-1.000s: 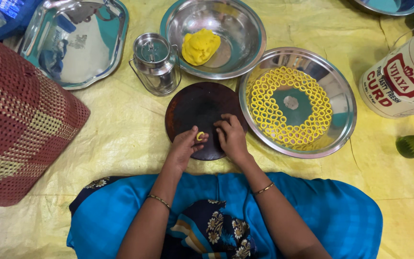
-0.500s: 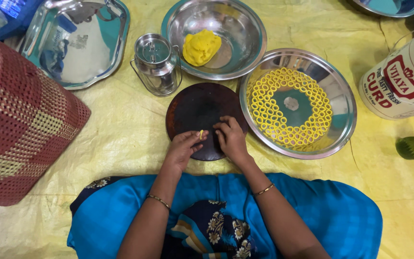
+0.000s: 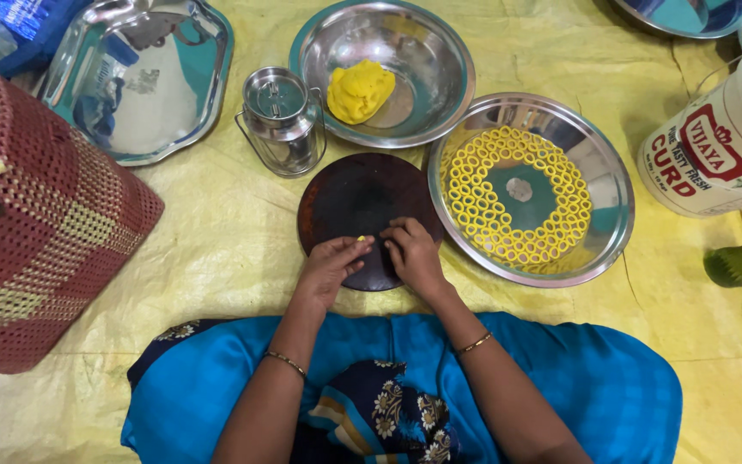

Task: The person rolls small pieces of yellow dough into thin ropes on a wooden board, then joins the ends to form rings and places them on a metal tray. The person occasionally adds water to the dough to maintain pliability.

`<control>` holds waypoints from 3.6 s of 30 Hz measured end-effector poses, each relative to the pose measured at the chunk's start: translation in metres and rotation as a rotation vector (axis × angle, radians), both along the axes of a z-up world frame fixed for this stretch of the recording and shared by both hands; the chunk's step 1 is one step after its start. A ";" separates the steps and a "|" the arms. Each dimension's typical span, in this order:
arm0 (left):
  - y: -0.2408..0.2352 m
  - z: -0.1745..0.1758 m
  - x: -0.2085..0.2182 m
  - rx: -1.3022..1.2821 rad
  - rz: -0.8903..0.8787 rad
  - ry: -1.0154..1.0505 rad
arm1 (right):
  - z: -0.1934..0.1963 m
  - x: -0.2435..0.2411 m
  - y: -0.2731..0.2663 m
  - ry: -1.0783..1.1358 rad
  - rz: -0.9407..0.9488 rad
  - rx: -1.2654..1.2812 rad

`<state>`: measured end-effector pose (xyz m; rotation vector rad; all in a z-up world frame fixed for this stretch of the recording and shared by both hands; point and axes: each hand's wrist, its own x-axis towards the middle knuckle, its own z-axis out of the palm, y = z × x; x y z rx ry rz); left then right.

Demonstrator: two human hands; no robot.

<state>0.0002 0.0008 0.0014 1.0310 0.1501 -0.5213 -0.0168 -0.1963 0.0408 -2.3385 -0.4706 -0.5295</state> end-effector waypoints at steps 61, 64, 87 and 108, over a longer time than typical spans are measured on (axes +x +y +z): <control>-0.034 0.043 -0.039 1.640 -0.012 -1.319 | -0.051 -0.002 -0.004 0.839 -0.020 1.260; -0.034 0.043 -0.037 1.646 0.034 -1.359 | -0.055 0.000 -0.006 0.869 -0.026 1.283; -0.023 -0.044 -0.010 0.223 0.117 -0.170 | -0.068 -0.001 -0.004 0.948 0.030 1.103; -0.023 -0.056 -0.007 0.465 0.143 -0.245 | -0.065 0.049 -0.113 0.280 -0.304 0.322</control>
